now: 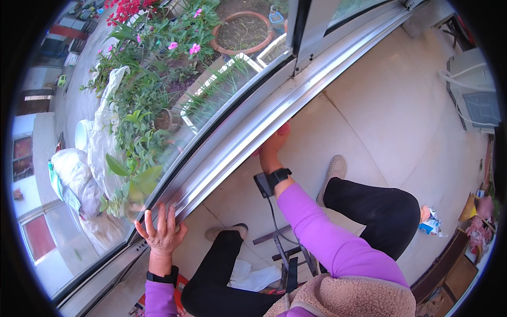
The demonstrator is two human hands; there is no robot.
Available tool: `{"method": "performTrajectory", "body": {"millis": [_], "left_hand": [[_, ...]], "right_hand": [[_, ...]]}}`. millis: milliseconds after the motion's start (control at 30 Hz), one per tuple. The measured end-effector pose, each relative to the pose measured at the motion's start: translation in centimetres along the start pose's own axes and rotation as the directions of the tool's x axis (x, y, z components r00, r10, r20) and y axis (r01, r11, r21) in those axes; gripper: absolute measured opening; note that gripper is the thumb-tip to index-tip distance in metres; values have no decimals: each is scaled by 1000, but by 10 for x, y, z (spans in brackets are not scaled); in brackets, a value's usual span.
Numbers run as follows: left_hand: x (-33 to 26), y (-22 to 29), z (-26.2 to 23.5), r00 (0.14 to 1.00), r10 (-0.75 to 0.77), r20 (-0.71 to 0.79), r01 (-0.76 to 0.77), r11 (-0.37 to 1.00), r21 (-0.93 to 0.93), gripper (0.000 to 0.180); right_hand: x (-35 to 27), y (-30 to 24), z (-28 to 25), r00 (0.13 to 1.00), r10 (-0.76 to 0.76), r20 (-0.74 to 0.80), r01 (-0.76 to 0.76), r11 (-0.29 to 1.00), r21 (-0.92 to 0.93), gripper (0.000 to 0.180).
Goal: The person cleans the window frame and glass using a pink cloth. They wipe the lower frame, then the glass pane, and continue along the frame edges.
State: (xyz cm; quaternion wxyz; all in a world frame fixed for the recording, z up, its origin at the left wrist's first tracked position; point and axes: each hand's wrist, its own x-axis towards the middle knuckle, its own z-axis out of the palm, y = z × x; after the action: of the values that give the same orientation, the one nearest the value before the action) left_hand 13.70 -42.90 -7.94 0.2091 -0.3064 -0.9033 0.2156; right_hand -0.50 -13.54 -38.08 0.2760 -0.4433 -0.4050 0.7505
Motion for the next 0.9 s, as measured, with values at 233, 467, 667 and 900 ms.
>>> {"method": "performTrajectory", "body": {"millis": [233,467,667,900], "left_hand": [[-1,-1,-2,1000,2,14,-2,1000,-11,53],[5,2,-3,1000,-24,13,24,1000,-16,49],[6,1,-6,1000,-1,17,1,1000,-16,53],[6,1,-5,1000,4,14,-4,1000,-6,49]], "right_hand": [[49,46,-34,767,474,431,-593,781,196,22],[-40,-66,-30,669,560,489,-711,674,201,36],[-136,-120,8,907,66,415,-171,960,221,50],[-100,-38,-5,940,-152,306,180,981,-65,47]]}}
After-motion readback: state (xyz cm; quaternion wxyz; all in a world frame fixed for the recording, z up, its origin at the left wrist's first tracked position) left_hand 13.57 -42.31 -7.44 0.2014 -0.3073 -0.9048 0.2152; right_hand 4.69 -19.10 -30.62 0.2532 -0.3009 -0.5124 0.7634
